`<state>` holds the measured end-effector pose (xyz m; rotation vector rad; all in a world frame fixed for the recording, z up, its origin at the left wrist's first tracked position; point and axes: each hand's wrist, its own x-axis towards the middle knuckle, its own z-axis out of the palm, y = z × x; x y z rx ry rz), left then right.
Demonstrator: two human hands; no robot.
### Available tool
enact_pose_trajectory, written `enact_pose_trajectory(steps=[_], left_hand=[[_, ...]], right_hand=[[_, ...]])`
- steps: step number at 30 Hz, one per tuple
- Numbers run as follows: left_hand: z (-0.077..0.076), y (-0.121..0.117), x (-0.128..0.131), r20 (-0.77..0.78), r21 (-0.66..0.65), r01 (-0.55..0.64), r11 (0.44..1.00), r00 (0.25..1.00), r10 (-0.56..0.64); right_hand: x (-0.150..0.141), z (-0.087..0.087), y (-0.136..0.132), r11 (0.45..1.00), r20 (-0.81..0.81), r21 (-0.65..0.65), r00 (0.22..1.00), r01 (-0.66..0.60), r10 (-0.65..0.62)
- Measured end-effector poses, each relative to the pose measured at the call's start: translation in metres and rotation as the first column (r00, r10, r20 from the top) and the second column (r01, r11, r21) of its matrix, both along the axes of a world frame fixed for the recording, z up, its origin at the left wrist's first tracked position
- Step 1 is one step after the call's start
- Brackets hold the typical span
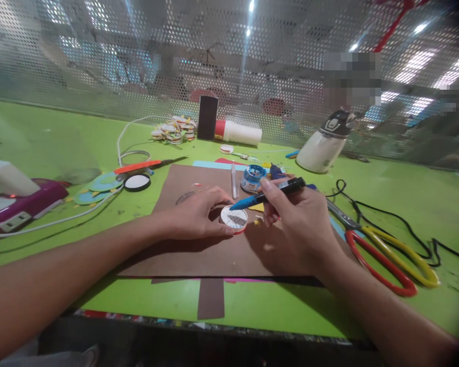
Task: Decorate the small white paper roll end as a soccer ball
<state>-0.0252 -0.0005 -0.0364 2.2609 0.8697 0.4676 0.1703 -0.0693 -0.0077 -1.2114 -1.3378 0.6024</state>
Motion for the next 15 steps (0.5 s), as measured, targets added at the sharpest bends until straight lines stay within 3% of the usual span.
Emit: enact_pose_trajectory(steps=[4, 15], left_hand=[[-0.0001, -0.0009, 0.0002, 0.001, 0.018, 0.001, 1.000, 1.000, -0.001], [-0.0006, 0.0004, 0.0007, 0.001, 0.048, 0.015, 0.999, 1.000, -0.015]], right_hand=[[-0.0012, -0.0007, -0.0001, 0.995, -0.030, -0.080, 0.998, -0.054, 0.052], [-0.0035, -0.0065, 0.0008, 0.996, 0.038, -0.090, 0.999, -0.009, 0.012]])
